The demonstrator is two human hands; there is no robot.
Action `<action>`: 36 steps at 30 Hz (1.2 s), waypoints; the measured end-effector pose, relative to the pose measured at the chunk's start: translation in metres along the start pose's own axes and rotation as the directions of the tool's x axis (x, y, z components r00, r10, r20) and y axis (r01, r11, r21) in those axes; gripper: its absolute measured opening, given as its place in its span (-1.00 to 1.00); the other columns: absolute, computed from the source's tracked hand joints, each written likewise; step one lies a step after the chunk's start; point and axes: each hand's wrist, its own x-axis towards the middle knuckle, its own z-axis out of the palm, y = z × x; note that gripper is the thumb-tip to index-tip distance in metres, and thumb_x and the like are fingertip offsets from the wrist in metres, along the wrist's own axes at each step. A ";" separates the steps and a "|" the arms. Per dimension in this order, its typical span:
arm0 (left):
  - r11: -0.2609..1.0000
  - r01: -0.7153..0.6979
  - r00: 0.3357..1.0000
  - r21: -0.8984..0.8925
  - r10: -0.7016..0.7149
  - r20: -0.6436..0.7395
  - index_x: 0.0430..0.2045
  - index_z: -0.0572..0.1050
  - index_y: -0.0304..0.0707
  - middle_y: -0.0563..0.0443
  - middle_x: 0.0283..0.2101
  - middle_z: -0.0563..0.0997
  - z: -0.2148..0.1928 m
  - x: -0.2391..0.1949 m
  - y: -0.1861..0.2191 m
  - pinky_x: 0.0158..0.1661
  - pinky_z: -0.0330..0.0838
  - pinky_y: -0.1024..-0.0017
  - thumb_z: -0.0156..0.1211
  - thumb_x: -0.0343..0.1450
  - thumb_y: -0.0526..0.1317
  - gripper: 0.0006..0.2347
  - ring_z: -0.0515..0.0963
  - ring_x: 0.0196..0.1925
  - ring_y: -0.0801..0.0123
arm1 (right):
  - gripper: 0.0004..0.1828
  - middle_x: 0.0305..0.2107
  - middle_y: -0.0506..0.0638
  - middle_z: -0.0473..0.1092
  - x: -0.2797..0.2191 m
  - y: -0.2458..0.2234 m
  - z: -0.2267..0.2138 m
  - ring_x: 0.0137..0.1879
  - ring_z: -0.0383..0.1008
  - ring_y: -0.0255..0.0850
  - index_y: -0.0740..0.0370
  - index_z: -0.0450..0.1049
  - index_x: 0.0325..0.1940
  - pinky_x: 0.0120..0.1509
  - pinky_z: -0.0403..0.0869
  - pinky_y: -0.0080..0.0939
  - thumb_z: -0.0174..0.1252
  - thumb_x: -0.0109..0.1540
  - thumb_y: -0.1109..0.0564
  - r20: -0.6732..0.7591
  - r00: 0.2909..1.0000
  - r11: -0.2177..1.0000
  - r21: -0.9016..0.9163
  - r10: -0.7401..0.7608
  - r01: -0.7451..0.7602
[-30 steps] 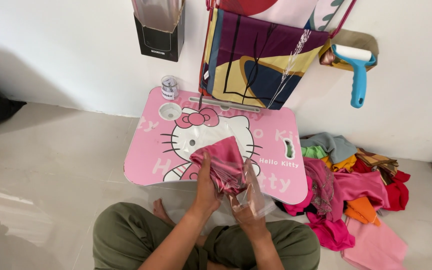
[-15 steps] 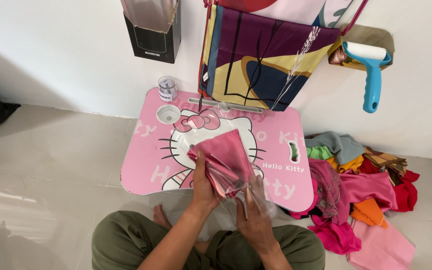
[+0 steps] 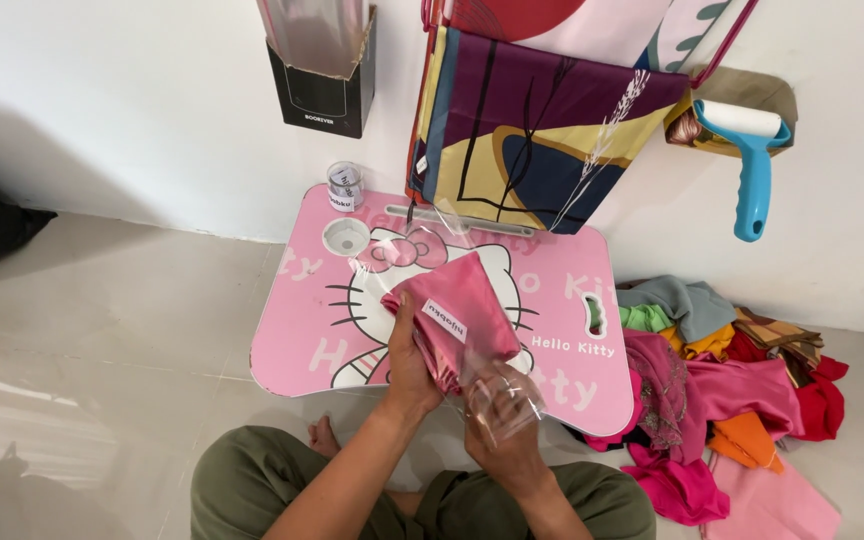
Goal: The person folds a pink cloth on a Hello Kitty ironing board, using a lint roller to remove debris before and after folding. The person then places the folded cloth into a clear plastic bag and seals it.
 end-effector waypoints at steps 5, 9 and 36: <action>0.999 0.033 0.999 0.020 -0.033 0.005 -0.09 0.51 -0.27 -0.15 -0.21 0.64 0.001 0.000 0.000 -0.09 0.55 0.17 0.15 0.37 0.17 -0.52 0.63 -0.14 0.10 | -0.35 0.45 0.34 0.08 0.015 0.000 -0.015 0.57 0.09 0.31 0.27 -0.16 0.59 0.61 0.17 0.38 -0.20 0.41 0.31 0.099 0.992 0.997 0.019 -0.081 0.080; 0.999 0.044 0.995 0.018 -0.045 0.094 0.00 0.48 -0.32 -0.14 -0.14 0.65 0.003 0.001 -0.003 -0.01 0.53 0.20 0.15 0.39 0.13 -0.51 0.64 -0.07 0.11 | -0.28 0.51 0.24 -0.04 0.018 0.010 -0.015 0.65 -0.05 0.19 0.43 -0.20 0.58 0.71 0.07 0.27 -0.04 0.42 0.30 0.128 0.990 0.998 0.021 -0.054 0.052; 0.971 -0.086 0.958 0.223 0.020 0.285 -0.38 0.45 -0.14 0.10 -0.34 0.59 0.020 -0.012 -0.017 -0.16 0.56 0.35 0.08 0.53 -0.01 -0.77 0.61 -0.24 0.37 | -0.34 0.58 0.20 -0.27 0.056 0.025 -0.031 0.71 -0.34 0.12 0.27 -0.30 0.63 0.78 -0.23 0.19 -0.44 0.47 0.00 0.205 0.977 0.995 0.090 -0.057 0.039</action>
